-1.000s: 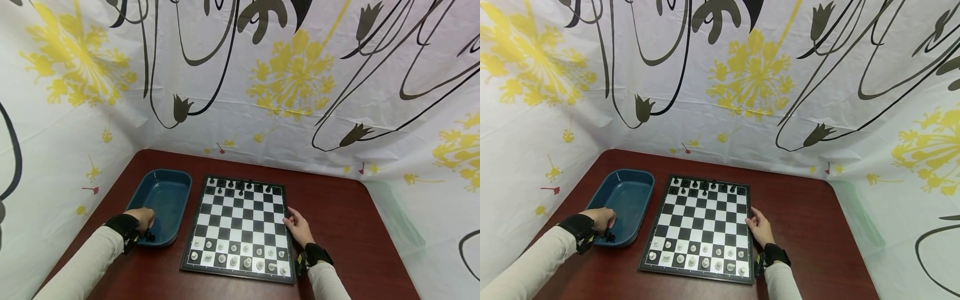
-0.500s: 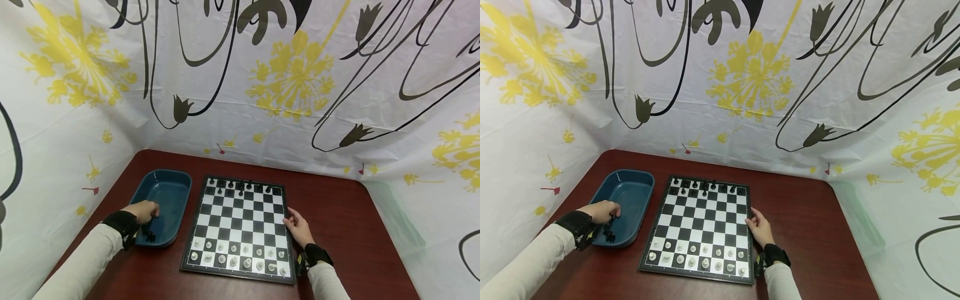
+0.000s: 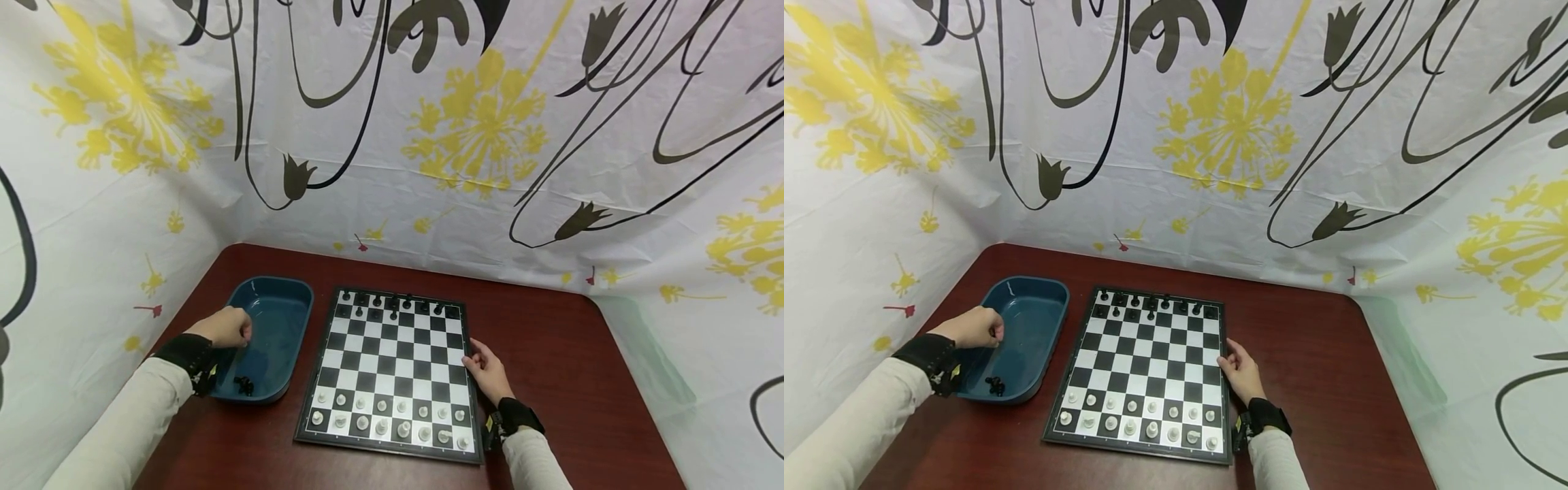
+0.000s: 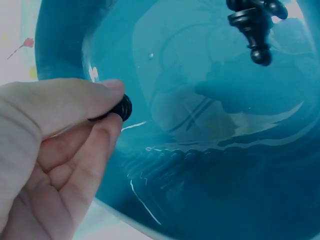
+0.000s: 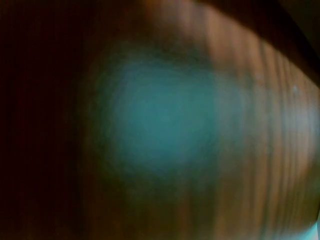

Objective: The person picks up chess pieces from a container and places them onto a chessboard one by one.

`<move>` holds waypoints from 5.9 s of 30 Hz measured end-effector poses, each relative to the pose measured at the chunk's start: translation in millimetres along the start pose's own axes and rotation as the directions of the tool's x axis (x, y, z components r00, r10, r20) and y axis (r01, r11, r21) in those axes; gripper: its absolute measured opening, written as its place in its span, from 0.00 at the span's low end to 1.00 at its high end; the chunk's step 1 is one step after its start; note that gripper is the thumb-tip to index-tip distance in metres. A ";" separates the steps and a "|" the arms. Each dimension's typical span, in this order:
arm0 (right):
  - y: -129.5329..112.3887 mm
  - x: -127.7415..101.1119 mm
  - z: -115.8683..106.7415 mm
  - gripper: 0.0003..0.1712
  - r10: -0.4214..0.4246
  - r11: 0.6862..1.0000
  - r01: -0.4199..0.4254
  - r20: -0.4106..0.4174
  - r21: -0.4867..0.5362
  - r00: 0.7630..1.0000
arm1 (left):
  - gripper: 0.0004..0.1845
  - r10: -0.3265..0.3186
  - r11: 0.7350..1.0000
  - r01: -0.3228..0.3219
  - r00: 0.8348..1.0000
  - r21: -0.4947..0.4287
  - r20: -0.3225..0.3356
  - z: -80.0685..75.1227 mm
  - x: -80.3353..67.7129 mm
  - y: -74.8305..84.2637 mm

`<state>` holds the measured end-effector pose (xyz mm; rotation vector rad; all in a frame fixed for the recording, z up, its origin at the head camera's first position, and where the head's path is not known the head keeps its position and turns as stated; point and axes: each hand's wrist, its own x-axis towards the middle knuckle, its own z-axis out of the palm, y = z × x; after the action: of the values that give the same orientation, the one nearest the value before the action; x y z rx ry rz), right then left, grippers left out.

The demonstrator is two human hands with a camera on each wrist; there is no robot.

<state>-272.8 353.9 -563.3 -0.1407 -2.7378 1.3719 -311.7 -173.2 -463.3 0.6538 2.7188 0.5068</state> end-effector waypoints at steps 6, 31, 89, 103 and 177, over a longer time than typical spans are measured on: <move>-0.1 -0.9 0.1 0.28 -0.008 1.000 0.008 -0.012 -0.008 1.000 | 0.06 0.008 1.000 -0.009 1.000 0.008 0.004 -4.6 6.9 -2.8; -1.0 -0.5 0.5 0.28 -0.009 1.000 0.009 -0.012 0.008 1.000 | 0.04 0.085 0.996 -0.082 0.990 0.037 -0.109 -37.2 56.9 36.1; 1.3 0.6 4.9 0.26 -0.024 0.999 0.025 -0.043 0.032 0.999 | 0.06 0.239 0.971 -0.240 0.968 -0.002 -0.080 32.5 209.3 193.4; 4.6 4.1 1.3 0.27 0.007 0.999 -0.006 -0.025 0.046 1.000 | 0.11 0.252 0.967 -0.246 0.962 0.073 -0.103 58.8 225.2 200.1; -1.2 -4.1 -3.6 0.28 -0.011 0.998 0.010 0.003 0.067 1.000 | 0.08 0.096 0.988 -0.082 0.990 0.129 -0.105 -23.2 83.5 73.3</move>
<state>-268.4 355.5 -560.2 -0.1198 -2.6876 1.4605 -363.6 -77.9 -430.1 0.8049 2.8539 0.4082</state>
